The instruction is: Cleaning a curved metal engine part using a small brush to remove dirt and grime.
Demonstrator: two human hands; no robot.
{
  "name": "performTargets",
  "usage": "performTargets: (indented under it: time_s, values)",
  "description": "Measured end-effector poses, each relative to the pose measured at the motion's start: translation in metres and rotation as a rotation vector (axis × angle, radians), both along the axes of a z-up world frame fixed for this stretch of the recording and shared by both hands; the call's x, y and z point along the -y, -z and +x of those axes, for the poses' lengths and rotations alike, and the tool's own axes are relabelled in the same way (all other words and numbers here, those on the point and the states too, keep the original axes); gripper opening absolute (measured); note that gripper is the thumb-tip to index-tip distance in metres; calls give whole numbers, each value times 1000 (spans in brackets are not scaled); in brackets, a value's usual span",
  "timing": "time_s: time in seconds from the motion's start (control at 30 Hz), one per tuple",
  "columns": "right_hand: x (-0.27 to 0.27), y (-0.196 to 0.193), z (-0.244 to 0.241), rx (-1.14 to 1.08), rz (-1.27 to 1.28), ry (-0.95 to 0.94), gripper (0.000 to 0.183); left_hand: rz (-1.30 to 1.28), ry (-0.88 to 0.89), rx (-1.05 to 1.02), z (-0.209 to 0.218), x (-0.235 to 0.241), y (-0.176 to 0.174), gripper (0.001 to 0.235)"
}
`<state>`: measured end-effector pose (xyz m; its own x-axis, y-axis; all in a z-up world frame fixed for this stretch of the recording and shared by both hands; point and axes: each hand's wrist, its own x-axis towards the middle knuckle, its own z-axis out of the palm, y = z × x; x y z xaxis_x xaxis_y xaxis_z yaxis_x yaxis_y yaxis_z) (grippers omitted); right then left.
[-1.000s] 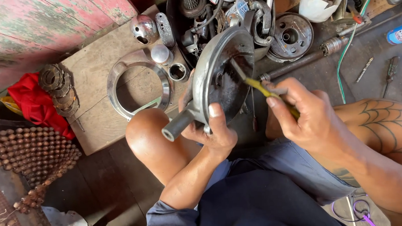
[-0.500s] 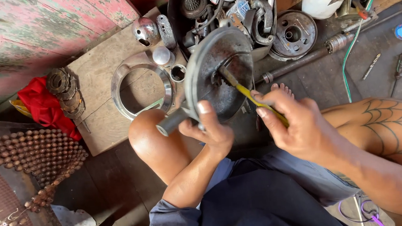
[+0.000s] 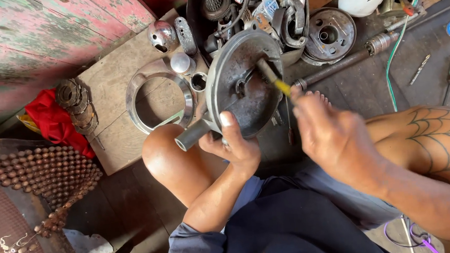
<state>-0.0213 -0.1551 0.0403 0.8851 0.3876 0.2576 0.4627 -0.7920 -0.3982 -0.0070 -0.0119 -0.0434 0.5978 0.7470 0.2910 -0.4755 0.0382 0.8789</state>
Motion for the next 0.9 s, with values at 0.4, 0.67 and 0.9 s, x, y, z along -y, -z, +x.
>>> performTargets:
  time_s: [0.4, 0.67, 0.9]
  values:
    - [-12, 1, -1, -115, 129, -75, 16, -302, -126, 19, 7, 0, 0, 45]
    - [-10, 3, 2, -12, 19, -46, 21, 7, -140, -44, 5, -1, 15, 49]
    - [-4, -18, 3, -33, 119, -117, 22, 145, -88, -47, -1, -16, -3, 53]
